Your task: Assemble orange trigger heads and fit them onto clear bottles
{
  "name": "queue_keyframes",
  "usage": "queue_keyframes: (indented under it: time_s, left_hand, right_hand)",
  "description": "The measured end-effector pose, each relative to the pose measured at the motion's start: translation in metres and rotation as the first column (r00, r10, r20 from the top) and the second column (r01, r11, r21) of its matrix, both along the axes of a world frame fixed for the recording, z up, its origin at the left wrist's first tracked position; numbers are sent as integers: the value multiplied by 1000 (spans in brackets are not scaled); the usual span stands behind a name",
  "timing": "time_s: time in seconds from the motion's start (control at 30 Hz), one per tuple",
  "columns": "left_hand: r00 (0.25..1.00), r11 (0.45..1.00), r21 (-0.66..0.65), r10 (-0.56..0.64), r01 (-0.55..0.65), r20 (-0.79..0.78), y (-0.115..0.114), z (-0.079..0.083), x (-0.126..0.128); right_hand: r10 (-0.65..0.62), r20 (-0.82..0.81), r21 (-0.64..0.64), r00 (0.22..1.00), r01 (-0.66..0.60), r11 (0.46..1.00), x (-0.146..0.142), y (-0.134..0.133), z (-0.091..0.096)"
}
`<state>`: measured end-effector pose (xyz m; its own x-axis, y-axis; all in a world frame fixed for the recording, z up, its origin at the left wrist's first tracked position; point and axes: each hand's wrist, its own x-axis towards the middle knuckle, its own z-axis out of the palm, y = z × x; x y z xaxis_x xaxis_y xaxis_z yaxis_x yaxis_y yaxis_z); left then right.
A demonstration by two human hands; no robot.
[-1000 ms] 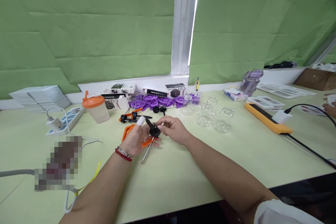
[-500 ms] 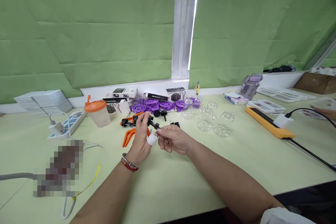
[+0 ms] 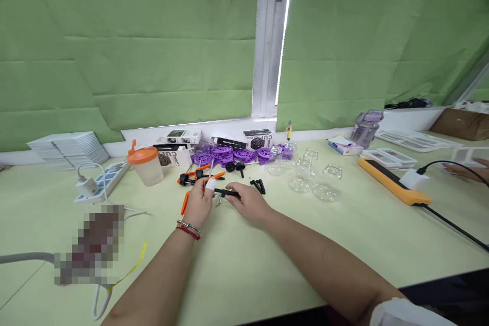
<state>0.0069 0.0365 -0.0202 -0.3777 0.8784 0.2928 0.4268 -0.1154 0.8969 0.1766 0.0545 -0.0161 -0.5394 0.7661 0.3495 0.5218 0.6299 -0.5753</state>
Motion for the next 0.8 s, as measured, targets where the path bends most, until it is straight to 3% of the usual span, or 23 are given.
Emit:
queue_keyframes:
  time_s: [0.1, 0.2, 0.33, 0.43, 0.6, 0.8]
  left_hand:
    - [1000, 1000, -11, 3, -3, 19, 6, -7, -6]
    - [998, 999, -3, 41, -41, 40, 9, -11, -14]
    - [963, 962, 29, 270, -270, 13, 11, -11, -27]
    - [934, 934, 20, 358, -357, -15, 11, -10, -36]
    - [923, 923, -7, 384, -384, -24, 12, -10, -39]
    - [919, 918, -39, 395, -395, -12, 15, -10, -39]
  right_hand:
    - [-75, 105, 80, 992, 67, 995, -13, 8, 0]
    - [-226, 226, 129, 948, 200, 971, -28, 27, 2]
    - [-374, 255, 141, 892, 348, 927, -50, 58, 4]
    - [-394, 275, 107, 877, 379, 919, -66, 76, 0]
    - [-398, 310, 80, 863, 393, 916, -88, 93, -13]
    - [-389, 375, 66, 841, 394, 917, -92, 106, -21]
